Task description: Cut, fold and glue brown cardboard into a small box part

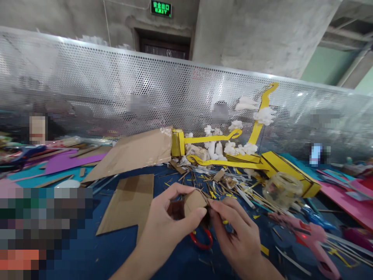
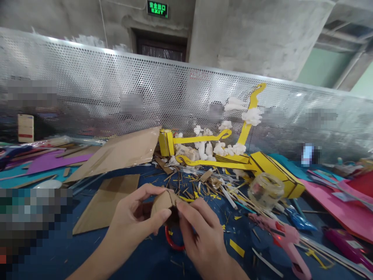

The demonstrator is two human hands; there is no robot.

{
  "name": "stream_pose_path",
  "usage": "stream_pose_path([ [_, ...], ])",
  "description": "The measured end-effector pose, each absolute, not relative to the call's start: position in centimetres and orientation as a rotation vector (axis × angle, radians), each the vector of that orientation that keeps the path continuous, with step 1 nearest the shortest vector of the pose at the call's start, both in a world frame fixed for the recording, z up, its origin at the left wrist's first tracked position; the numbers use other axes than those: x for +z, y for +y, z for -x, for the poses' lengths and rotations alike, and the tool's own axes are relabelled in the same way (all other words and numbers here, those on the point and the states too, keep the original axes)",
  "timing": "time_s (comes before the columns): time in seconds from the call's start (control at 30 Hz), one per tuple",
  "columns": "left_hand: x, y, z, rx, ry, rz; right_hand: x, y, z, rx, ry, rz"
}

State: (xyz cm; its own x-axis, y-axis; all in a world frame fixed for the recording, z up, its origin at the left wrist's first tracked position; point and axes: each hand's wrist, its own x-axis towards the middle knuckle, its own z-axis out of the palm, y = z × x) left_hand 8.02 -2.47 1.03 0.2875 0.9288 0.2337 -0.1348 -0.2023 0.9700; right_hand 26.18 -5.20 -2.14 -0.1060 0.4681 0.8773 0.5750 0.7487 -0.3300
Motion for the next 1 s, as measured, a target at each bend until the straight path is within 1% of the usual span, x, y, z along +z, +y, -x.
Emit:
stream_pose_path([
  [0.13,1.0,-2.3,-7.9,1.165,0.780,-1.389,-2.0,-5.1,-26.0,0.114,-1.672,0.982],
  [0.23,0.9,-2.3,-7.9,1.105,0.650,-1.372,-2.3,-4.8,-26.2,0.221,-1.590,1.057],
  [0.4,0.5,-2.4,-7.9,0.972,0.562,-1.351,-2.2,-4.5,-26.7,0.248,-1.508,1.047],
  [0.57,0.4,-2.0,-7.6,0.926,0.540,-1.354,-1.5,-4.6,-26.6,0.318,-1.516,0.997],
  [0.83,0.5,-1.4,-6.8,1.104,0.587,-1.960,-1.3,-4.5,-26.5,0.375,-1.556,0.908],
  [1.0,0.8,-1.6,-6.6,1.180,0.600,-2.133,-0.9,-4.6,-26.3,0.348,-1.561,0.901],
])
